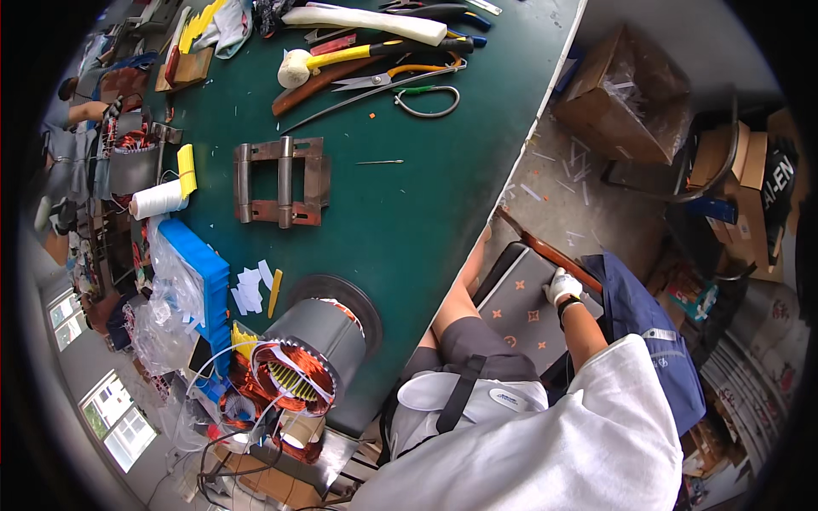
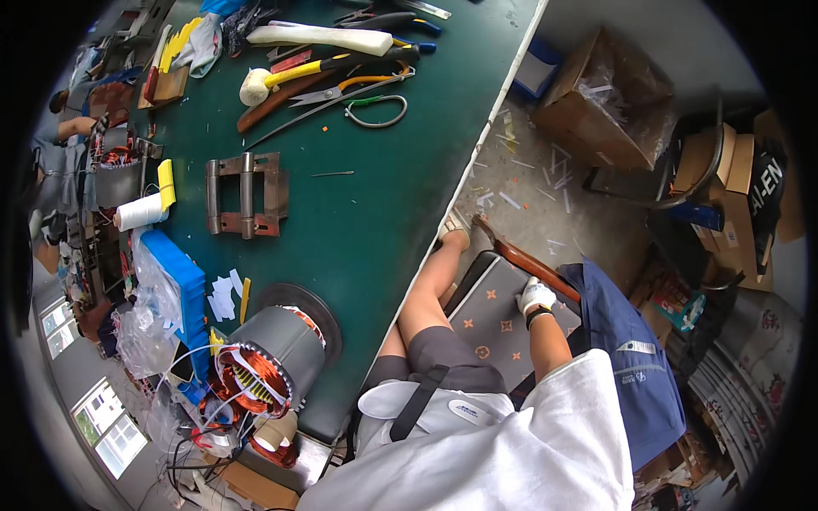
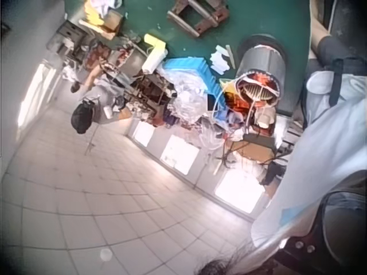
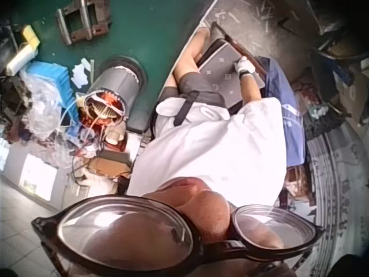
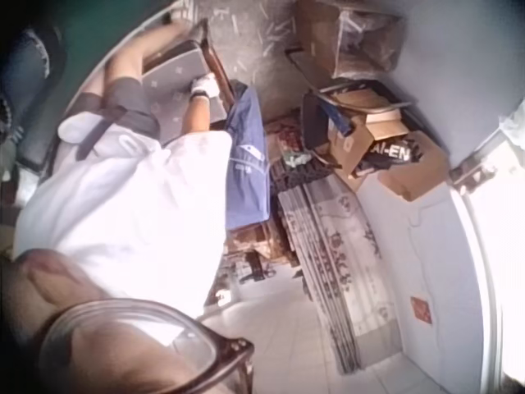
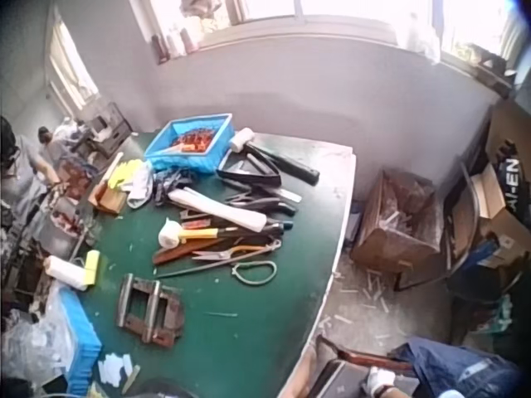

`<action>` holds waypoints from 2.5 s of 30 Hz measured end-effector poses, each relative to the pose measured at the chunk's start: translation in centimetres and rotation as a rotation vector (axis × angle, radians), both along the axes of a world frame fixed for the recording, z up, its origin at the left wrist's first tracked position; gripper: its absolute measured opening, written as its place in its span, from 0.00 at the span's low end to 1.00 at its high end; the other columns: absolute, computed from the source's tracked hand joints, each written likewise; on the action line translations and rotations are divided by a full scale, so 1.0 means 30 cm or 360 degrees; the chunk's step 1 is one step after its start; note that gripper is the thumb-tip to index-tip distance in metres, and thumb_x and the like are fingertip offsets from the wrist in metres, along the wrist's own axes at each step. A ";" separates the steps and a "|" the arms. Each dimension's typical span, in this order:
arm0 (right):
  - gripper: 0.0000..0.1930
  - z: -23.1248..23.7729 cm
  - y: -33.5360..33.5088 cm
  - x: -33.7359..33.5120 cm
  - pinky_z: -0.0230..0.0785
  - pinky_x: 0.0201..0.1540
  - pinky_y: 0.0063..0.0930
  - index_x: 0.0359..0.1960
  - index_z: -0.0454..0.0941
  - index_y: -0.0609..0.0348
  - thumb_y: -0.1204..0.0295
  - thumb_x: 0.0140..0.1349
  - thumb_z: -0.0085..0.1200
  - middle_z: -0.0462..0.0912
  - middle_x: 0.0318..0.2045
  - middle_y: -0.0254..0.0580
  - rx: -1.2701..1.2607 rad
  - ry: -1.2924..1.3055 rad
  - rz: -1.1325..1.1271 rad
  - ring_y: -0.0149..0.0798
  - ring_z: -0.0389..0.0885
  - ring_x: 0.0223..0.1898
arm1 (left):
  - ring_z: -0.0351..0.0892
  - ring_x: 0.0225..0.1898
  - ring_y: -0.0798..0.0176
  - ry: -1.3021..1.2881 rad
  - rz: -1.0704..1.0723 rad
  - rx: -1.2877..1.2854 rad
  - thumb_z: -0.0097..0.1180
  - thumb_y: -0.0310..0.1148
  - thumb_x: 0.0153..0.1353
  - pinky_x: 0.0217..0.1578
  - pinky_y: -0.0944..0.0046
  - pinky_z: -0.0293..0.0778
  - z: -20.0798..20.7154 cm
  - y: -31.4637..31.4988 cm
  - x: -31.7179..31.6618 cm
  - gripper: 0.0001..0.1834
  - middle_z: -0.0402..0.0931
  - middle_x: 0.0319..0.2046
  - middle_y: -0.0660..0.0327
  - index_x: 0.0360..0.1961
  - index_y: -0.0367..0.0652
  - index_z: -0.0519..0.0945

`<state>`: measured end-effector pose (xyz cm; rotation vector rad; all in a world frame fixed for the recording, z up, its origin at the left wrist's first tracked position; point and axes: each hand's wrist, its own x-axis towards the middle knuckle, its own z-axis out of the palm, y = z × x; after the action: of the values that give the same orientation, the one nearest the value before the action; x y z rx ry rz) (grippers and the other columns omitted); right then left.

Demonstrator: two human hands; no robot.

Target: Assembling an electric motor stator by wiring and insulating the core at a workbench.

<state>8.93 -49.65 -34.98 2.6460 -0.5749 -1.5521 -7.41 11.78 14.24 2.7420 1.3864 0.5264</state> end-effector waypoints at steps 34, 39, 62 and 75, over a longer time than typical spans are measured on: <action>0.18 2.267 1.251 1.323 0.69 0.55 0.30 0.55 0.74 0.67 0.75 0.63 0.50 0.81 0.46 0.49 0.2358 -0.1425 0.1601 0.39 0.80 0.49 | 0.66 0.63 0.41 0.0529 0.2411 -0.0938 0.59 0.42 0.50 0.63 0.51 0.63 -0.245 -1.023 -0.888 0.47 0.66 0.61 0.36 0.69 0.35 0.56; 0.30 1.928 1.874 1.450 0.72 0.53 0.34 0.60 0.70 0.63 0.66 0.55 0.62 0.82 0.46 0.59 0.1950 -0.1149 0.2129 0.49 0.82 0.50 | 0.74 0.59 0.51 0.0667 0.2104 -0.1229 0.64 0.50 0.48 0.61 0.58 0.68 -0.458 -1.185 -0.851 0.48 0.73 0.59 0.44 0.67 0.36 0.61; 0.29 1.421 2.309 1.414 0.73 0.42 0.39 0.51 0.71 0.56 0.72 0.46 0.69 0.80 0.32 0.49 0.1940 -0.1418 0.1934 0.51 0.80 0.37 | 0.77 0.42 0.60 -0.0455 0.0662 -0.2824 0.47 0.39 0.66 0.44 0.63 0.72 -0.411 -0.898 -0.470 0.13 0.77 0.36 0.53 0.44 0.46 0.79; 0.35 2.310 1.810 1.278 0.74 0.54 0.36 0.65 0.55 0.70 0.68 0.62 0.59 0.74 0.54 0.50 0.3426 -0.0570 0.0698 0.41 0.79 0.52 | 0.76 0.55 0.57 -0.0791 0.0251 -0.1635 0.61 0.41 0.59 0.57 0.57 0.71 0.213 -0.224 -0.150 0.30 0.78 0.52 0.51 0.57 0.32 0.73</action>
<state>47.27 4.65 34.31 3.0283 3.0915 -1.5854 -11.91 5.05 20.63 1.5731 1.2361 0.3180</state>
